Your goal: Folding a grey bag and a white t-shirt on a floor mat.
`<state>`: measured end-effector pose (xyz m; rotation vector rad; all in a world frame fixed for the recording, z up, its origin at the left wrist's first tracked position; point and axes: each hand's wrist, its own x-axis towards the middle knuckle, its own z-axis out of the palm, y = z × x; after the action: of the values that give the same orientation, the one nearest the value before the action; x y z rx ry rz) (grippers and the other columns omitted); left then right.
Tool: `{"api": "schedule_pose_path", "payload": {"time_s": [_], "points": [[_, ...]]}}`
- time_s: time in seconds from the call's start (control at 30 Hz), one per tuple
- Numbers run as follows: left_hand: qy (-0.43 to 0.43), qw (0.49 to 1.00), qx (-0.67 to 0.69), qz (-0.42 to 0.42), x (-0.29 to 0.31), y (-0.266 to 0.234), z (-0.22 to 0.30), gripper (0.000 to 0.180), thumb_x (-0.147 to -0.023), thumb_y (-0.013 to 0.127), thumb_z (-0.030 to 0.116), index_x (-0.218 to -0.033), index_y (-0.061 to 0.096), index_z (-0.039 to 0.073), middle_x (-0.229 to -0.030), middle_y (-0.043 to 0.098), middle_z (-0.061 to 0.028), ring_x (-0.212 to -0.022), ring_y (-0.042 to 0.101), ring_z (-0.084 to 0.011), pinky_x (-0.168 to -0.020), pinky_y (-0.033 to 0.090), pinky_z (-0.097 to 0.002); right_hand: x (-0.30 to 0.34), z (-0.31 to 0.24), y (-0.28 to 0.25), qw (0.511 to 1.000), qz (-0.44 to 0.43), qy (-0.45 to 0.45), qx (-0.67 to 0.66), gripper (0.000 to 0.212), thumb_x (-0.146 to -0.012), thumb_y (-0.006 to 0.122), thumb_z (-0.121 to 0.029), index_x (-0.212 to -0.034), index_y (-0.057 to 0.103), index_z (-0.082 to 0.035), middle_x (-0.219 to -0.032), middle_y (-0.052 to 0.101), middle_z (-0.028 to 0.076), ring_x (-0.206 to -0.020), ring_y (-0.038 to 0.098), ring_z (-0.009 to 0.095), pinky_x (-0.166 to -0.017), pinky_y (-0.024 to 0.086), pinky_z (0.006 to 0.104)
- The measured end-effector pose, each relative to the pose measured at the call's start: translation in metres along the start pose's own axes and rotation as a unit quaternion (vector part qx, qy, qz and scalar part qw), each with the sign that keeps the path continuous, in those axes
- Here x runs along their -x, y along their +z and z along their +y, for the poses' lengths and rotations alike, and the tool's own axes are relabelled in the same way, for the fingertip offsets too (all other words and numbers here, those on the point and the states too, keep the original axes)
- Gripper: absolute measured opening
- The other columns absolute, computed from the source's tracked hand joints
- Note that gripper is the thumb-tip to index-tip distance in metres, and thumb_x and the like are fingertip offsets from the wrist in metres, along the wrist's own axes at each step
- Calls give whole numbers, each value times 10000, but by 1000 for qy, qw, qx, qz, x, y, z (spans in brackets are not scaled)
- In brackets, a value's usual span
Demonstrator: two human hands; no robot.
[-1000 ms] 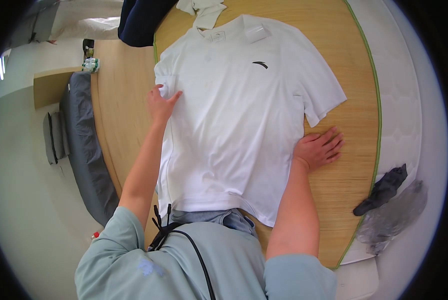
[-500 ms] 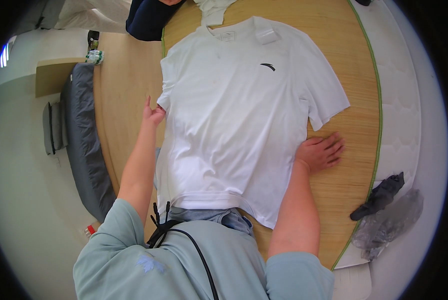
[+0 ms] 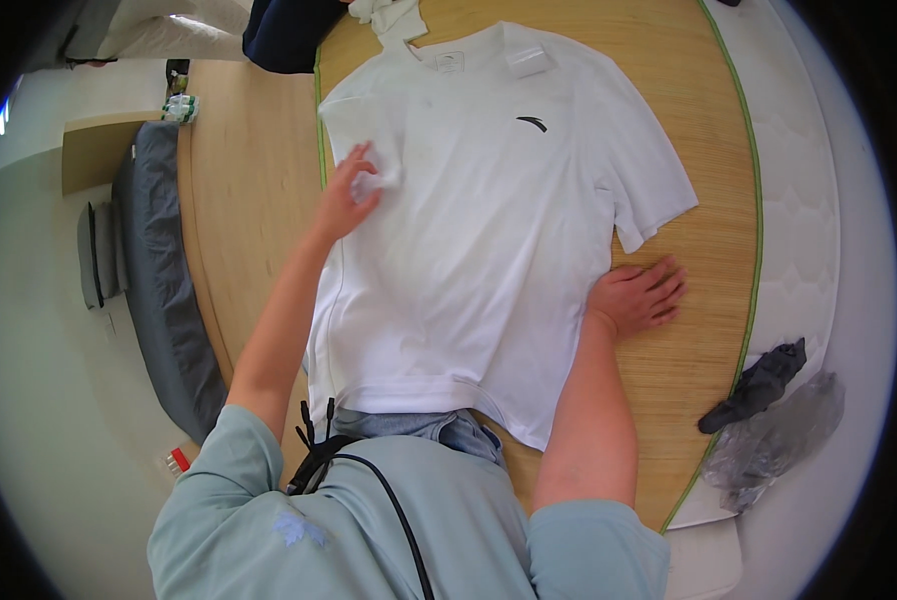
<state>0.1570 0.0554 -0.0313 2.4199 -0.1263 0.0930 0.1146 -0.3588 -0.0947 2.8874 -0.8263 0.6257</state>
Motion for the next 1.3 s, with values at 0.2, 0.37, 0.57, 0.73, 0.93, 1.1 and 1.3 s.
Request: {"api": "schedule_pose_path", "payload": {"time_s": [0.2,0.37,0.57,0.73,0.93,1.1,1.3], "points": [[27,969,-245,-12,-3,21,19,743,-849,621,403,-1430,288,80,-1471,326,-163,-1406,179,-358,-1135,109,-507,-1,-1,0,1000,-7,5,1,497,-878,421,-255,-1353,442,-108,-1389,424,140,-1296,377,326,-1031,281,535],[-73,936,-330,-96,2,48,3,862,-865,474,611,-1484,169,94,-1533,144,-189,-1417,72,-397,-1116,58,-568,-2,0,3,1000,-6,5,-7,509,-867,421,-244,-1350,431,-85,-1379,425,164,-1297,377,349,-1020,292,567],[-83,960,-262,-43,-14,60,48,834,-854,565,529,-1469,215,87,-1513,165,-230,-1403,101,-424,-1107,98,-563,-4,4,-3,999,-30,20,-1,518,-888,396,-262,-1380,398,-101,-1407,400,160,-1316,354,341,-1041,267,558],[-33,996,-64,-61,-81,85,128,512,-817,655,256,-1277,501,91,-1315,453,-229,-1215,422,-398,-992,374,-428,-3,4,-4,997,-64,21,-29,564,-866,422,-255,-1400,357,-83,-1425,358,191,-1337,313,380,-1064,234,583],[32,986,-122,-109,-187,124,128,466,-793,620,181,-1252,550,141,-1345,449,-215,-1219,437,-371,-1010,382,-399,-10,-3,-7,995,-87,24,-36,571,-863,431,-249,-1398,353,-67,-1424,356,194,-1352,287,376,-1081,208,575],[112,993,23,43,-185,148,139,532,-792,597,127,-1315,500,132,-1417,379,-220,-1317,350,-376,-1069,330,-410,-21,15,-15,980,-194,43,-21,522,-820,477,-239,-1295,441,-24,-1354,424,200,-1290,359,355,-1033,281,523],[142,977,-55,-151,-51,129,187,439,-804,594,74,-1239,543,81,-1421,365,-232,-1272,404,-396,-1016,388,-423,-8,-2,-13,984,-139,70,-88,553,-840,465,-233,-1373,419,-91,-1452,339,159,-1379,243,362,-1106,162,570]]}}
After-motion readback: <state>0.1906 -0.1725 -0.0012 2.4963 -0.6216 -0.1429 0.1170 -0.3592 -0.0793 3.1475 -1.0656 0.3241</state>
